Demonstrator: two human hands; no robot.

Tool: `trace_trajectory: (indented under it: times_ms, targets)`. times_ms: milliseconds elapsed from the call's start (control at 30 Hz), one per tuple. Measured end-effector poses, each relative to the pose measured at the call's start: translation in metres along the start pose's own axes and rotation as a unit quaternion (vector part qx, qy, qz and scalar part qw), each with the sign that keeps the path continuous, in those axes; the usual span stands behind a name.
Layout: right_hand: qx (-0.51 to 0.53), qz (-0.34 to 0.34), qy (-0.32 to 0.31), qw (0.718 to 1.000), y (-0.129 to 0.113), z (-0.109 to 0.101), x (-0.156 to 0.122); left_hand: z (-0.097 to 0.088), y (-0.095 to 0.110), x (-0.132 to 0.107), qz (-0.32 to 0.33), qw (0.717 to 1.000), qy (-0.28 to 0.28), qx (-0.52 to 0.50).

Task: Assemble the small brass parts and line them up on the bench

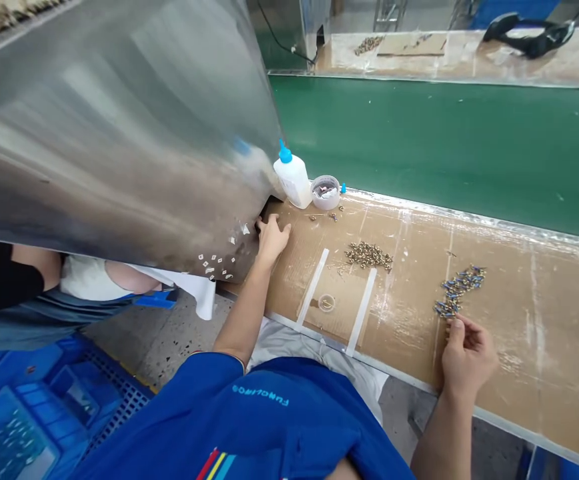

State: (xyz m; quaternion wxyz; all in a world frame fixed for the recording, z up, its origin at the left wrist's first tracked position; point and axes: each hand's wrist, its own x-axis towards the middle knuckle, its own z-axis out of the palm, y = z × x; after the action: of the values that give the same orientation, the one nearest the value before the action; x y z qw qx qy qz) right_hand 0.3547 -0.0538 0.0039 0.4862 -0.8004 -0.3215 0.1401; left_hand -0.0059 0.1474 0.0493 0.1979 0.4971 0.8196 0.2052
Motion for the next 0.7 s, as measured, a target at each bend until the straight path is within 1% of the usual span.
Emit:
trace_trajectory:
  times_ms: [67, 167, 267, 333, 400, 433, 500, 567, 600, 667, 700]
  targets:
    - [-0.002, 0.001, -0.007, 1.0, 0.0, -0.001, 0.001, 0.001, 0.0, -0.001, -0.008, 1.0, 0.009, 0.0]
    - [-0.001, 0.008, -0.017, 1.0, 0.001, -0.002, 0.001, 0.0, -0.001, 0.004, 0.007, 1.0, 0.008, -0.004]
    - [0.004, 0.008, -0.024, 1.0, -0.001, -0.003, -0.001, -0.004, 0.003, 0.017, 0.042, 0.999, -0.013, -0.015]
    - [0.008, 0.004, -0.025, 1.0, -0.002, -0.003, -0.001, -0.005, 0.006, 0.022, 0.081, 0.996, -0.022, -0.023]
    - [0.01, 0.0, -0.022, 1.0, -0.002, -0.003, -0.001, -0.004, 0.005, 0.017, 0.117, 0.992, -0.035, -0.032]
    - [0.01, -0.002, -0.02, 1.0, -0.002, -0.003, -0.001, -0.004, 0.002, 0.011, 0.129, 0.99, -0.045, -0.036]
    - [0.01, -0.004, -0.017, 1.0, -0.002, -0.002, -0.001, -0.009, -0.01, -0.011, 0.142, 0.986, -0.075, -0.045]
    - [0.011, -0.005, -0.017, 1.0, -0.002, -0.002, -0.001, -0.026, -0.029, -0.04, 0.166, 0.977, -0.125, -0.057]
    - [0.012, -0.006, -0.018, 1.0, -0.002, -0.002, -0.002, -0.04, -0.042, -0.054, 0.184, 0.967, -0.16, -0.067]
    - [0.012, -0.01, -0.012, 1.0, -0.002, -0.001, -0.002, -0.078, -0.068, -0.08, 0.228, 0.933, -0.265, -0.09]
    - [0.011, -0.012, -0.006, 1.0, -0.002, -0.001, -0.003, -0.099, -0.081, -0.089, 0.236, 0.915, -0.315, -0.093]
